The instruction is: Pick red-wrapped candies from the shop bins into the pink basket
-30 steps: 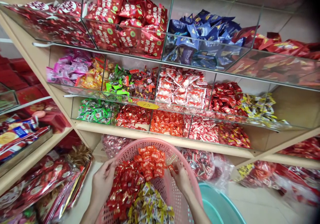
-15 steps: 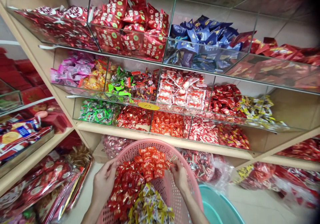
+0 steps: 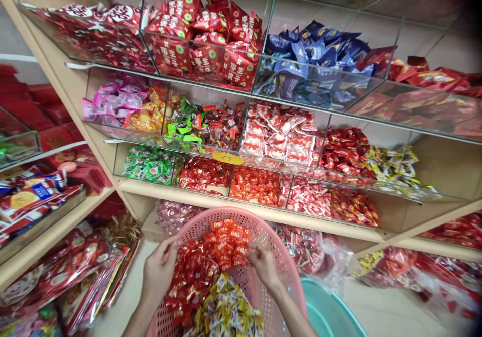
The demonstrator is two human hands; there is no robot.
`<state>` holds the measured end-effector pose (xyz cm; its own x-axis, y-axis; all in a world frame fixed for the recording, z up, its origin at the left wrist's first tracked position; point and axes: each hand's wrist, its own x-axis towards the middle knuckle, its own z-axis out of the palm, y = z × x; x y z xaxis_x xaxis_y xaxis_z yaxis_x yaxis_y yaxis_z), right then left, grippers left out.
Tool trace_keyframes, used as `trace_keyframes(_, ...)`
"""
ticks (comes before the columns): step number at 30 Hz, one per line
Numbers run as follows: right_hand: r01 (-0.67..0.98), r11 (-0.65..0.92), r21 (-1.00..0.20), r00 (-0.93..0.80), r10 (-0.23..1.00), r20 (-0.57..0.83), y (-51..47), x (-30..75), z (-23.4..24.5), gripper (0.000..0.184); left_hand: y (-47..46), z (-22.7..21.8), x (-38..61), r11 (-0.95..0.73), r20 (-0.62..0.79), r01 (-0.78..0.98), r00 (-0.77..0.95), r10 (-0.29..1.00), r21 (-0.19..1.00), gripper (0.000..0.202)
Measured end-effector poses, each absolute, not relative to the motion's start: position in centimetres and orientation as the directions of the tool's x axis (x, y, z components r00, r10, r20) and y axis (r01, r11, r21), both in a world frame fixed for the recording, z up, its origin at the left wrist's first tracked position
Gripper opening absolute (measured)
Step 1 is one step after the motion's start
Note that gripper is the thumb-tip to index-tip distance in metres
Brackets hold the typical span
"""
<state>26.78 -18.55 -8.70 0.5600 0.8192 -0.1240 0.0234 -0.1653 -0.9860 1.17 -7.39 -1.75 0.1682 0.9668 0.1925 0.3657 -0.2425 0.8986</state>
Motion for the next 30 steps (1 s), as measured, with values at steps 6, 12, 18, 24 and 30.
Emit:
trace_keyframes(6, -0.023, -0.208, -0.978, 0.524, 0.831, -0.189, -17.3, 26.7, -8.3, 0.031, -7.4, -1.8, 1.2, -0.245, 0.198, 0.361, 0.164, 0.966, 0.900, 0.034)
trace_keyframes(12, -0.190, -0.220, -0.957, 0.536, 0.793, -0.289, -16.4, 25.4, -8.4, 0.033, -7.5, -2.0, 1.0, -0.218, 0.171, 0.352, 0.160, 0.972, 0.910, 0.035)
trace_keyframes(18, -0.265, -0.189, -0.945, 0.593, 0.741, -0.315, -16.6, 25.5, -8.7, 0.034, -7.5, -1.8, 1.0, -0.214, 0.167, 0.367, 0.154, 0.974, 0.905, 0.035)
trace_keyframes(24, -0.363, -0.222, -0.905, 0.568, 0.717, -0.404, -16.5, 25.4, -8.8, 0.036, -7.5, -1.9, 1.1, -0.216, 0.169, 0.359, 0.157, 0.973, 0.908, 0.034)
trace_keyframes(30, -0.339, -0.194, -0.920, 0.568, 0.738, -0.365, -16.3, 25.1, -9.2, 0.042, -7.5, -2.0, 0.9, -0.219, 0.170, 0.363, 0.161, 0.972, 0.906, 0.033)
